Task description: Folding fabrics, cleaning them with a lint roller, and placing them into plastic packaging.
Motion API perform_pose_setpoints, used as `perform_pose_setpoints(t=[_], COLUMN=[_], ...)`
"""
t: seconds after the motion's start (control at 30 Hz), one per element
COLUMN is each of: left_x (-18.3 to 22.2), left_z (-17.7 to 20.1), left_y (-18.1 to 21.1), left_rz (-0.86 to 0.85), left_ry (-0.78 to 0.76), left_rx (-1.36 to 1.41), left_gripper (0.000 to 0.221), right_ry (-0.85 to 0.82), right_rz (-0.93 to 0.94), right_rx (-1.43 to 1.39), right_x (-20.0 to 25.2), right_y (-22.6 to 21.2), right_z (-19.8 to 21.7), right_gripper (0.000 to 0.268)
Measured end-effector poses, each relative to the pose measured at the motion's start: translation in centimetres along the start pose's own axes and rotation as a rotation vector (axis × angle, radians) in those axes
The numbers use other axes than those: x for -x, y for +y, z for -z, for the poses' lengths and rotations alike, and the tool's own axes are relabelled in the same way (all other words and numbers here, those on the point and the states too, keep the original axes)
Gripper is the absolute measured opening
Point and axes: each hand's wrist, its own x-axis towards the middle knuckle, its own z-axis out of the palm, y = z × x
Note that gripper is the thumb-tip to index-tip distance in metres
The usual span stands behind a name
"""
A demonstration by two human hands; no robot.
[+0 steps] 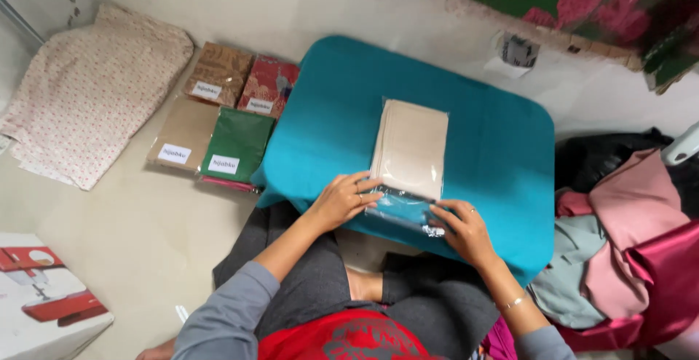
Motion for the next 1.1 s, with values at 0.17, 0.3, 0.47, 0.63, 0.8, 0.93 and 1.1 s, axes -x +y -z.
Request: perform_pose_setpoints(t=[0.17, 0.3, 0.47, 0.63, 0.8, 0.93, 1.1], left_x=[-0.5, -2.2, -3.1, -4.9, -5.1, -5.5, -5.0], left_z=[-1.0, 2.1, -6.6, -3.4, -2.9, -2.4, -5.5], left_y=[-0.9, 0.2, -3.3, 0.0, 0.7, 2.4, 3.3], left_rz=[-0.155, 0.227, 0.578, 0.825, 0.952, 0.921, 0.225], left_ry=[0.025, -0.152, -0.046, -0.037, -0.075, -0.001, 0.264], left_rx=[-0.024, 0.324, 0.245, 0.204, 0.169, 0.148, -0.397], left_gripper=[0.022, 0.023, 0.025, 0.025, 0.022, 0.017, 0.005], right_ry=[-0.005, -0.074, -0.085, 0.002, 0.081, 0.157, 0.196], right_rz=[0.176, -0.203, -0.771, -1.008, -1.078, -1.118, -0.45], right_rx=[0.094, -0.305, -0.557, -0.655, -0.637, -0.715, -0.185], right_x=[-0.4, -0.8, -3.4, -4.8, -4.5, -4.1, -4.6], right_y=[-0.7, -0.7, 0.1, 0.3, 0.0, 0.7, 0.0], right_z=[0.3, 0.1, -0.5, -1.7, -2.1, -2.3, -1.9], right_gripper=[0.023, 0.015, 0.022, 0.016, 0.014, 0.021, 0.011])
